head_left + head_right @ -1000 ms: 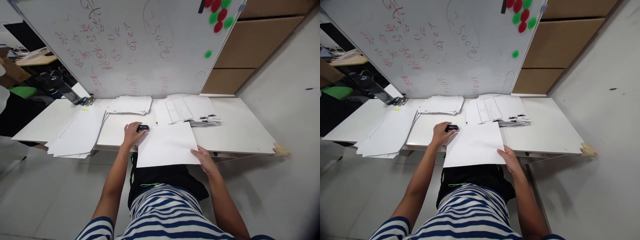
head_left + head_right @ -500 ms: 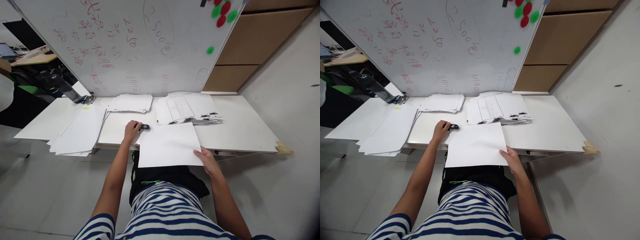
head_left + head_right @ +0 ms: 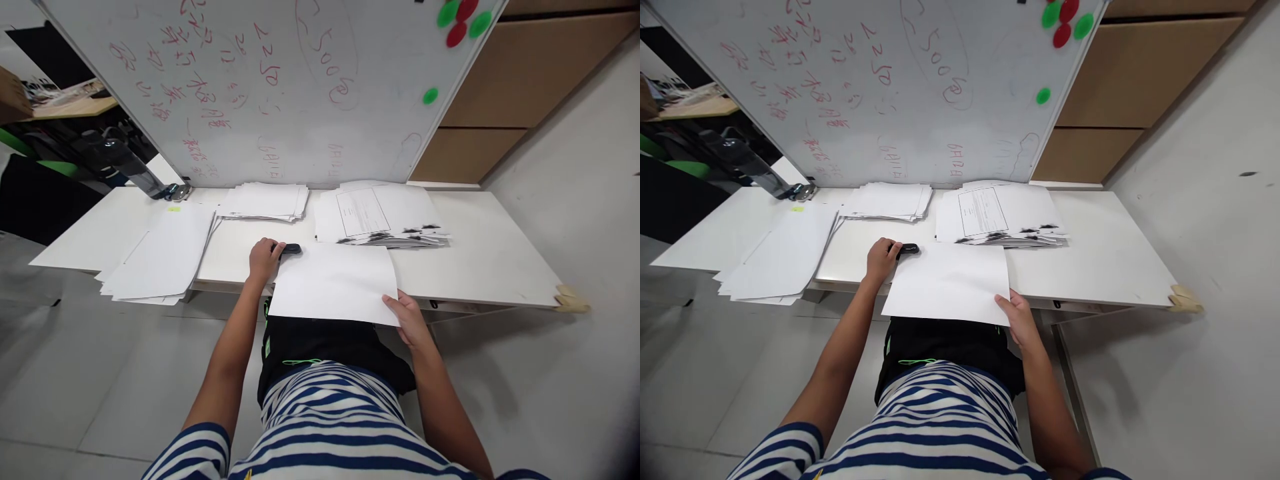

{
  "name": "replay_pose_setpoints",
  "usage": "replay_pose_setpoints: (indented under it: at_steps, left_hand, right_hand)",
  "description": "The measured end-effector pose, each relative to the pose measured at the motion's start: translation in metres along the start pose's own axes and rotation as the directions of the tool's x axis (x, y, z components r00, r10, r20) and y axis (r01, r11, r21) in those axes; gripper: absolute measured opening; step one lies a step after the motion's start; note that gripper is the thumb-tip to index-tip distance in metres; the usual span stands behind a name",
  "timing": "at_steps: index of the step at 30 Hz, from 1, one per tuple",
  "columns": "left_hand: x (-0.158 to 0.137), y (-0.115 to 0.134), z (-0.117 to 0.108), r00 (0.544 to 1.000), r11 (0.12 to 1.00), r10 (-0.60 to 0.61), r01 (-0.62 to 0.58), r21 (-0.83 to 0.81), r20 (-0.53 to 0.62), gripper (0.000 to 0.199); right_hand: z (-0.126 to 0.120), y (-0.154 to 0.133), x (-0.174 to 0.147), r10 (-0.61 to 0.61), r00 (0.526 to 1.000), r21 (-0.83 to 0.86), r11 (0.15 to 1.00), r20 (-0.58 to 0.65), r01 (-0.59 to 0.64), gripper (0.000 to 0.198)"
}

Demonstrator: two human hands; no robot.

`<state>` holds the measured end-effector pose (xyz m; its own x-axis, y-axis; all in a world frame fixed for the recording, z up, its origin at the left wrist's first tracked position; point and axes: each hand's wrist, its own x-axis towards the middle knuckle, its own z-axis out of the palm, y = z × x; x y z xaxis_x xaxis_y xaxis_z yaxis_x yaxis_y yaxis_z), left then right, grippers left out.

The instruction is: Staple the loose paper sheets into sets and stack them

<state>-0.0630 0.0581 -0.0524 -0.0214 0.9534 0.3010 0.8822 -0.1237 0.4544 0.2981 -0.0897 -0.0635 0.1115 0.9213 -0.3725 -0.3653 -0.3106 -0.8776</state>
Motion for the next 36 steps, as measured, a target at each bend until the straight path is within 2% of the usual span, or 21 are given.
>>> replay_pose_setpoints:
  at_steps: [3,6,9,13,17,20,22,23,26,28,29,31,36]
  left_hand:
    - [0.000,0.003,-0.008,1.000,1.000,-0.003,0.003,0.000,0.019,0.046]
    - [0.006,0.010,-0.020,0.995,0.993,-0.080,0.085,-0.082,0.061,0.054]
    - [0.019,0.023,-0.028,0.987,0.980,-0.143,0.151,-0.127,0.070,0.054]
    - [0.040,0.043,-0.021,0.987,0.994,-0.105,0.105,0.008,0.125,0.049]
    - [0.045,0.052,-0.007,0.959,0.976,-0.194,0.167,0.141,0.208,0.054]
    - [0.042,0.051,-0.004,0.952,0.970,-0.209,0.173,0.168,0.223,0.061]
    - [0.041,0.050,-0.004,0.946,0.970,-0.206,0.164,0.179,0.250,0.062]
    - [0.041,0.050,-0.005,0.943,0.969,-0.208,0.163,0.186,0.259,0.063]
    - [0.043,0.050,-0.003,0.941,0.967,-0.212,0.162,0.199,0.265,0.065]
    - [0.045,0.050,0.000,0.942,0.965,-0.214,0.161,0.209,0.260,0.065]
    - [0.045,0.051,0.001,0.942,0.963,-0.213,0.158,0.217,0.259,0.065]
    - [0.045,0.052,0.003,0.943,0.961,-0.206,0.145,0.237,0.260,0.064]
    - [0.040,0.058,0.007,0.966,0.957,-0.128,0.061,0.284,0.225,0.056]
  right_hand:
    - [0.008,0.000,0.003,0.000,1.000,-0.007,1.000,0.024,0.000,0.048]
    - [0.008,-0.001,0.005,0.002,0.999,-0.030,1.000,0.051,0.000,0.049]
    - [0.003,-0.001,0.006,-0.002,0.998,-0.065,0.998,0.061,0.005,0.048]
    - [0.001,-0.001,0.008,0.010,0.999,-0.078,0.997,0.031,-0.008,0.048]
    - [0.007,-0.001,0.013,0.043,0.999,-0.078,0.996,-0.009,-0.044,0.049]
    - [0.012,-0.002,0.018,0.016,0.999,-0.168,0.986,-0.029,-0.021,0.050]
    - [0.015,-0.005,0.019,-0.066,0.997,-0.325,0.945,-0.047,0.047,0.050]
    - [0.017,-0.006,0.019,-0.128,0.990,-0.432,0.897,-0.052,0.093,0.049]
    - [0.021,-0.012,0.017,-0.331,0.944,-0.725,0.646,0.016,0.239,0.045]
    - [0.022,-0.014,0.019,-0.442,0.891,-0.798,0.497,0.103,0.339,0.044]
    - [0.022,-0.015,0.021,-0.481,0.867,-0.805,0.459,0.131,0.377,0.044]
    - [0.020,-0.015,0.026,-0.519,0.845,-0.794,0.456,0.131,0.402,0.044]
    - [0.009,-0.014,0.039,-0.439,0.896,-0.744,0.574,0.074,0.342,0.044]
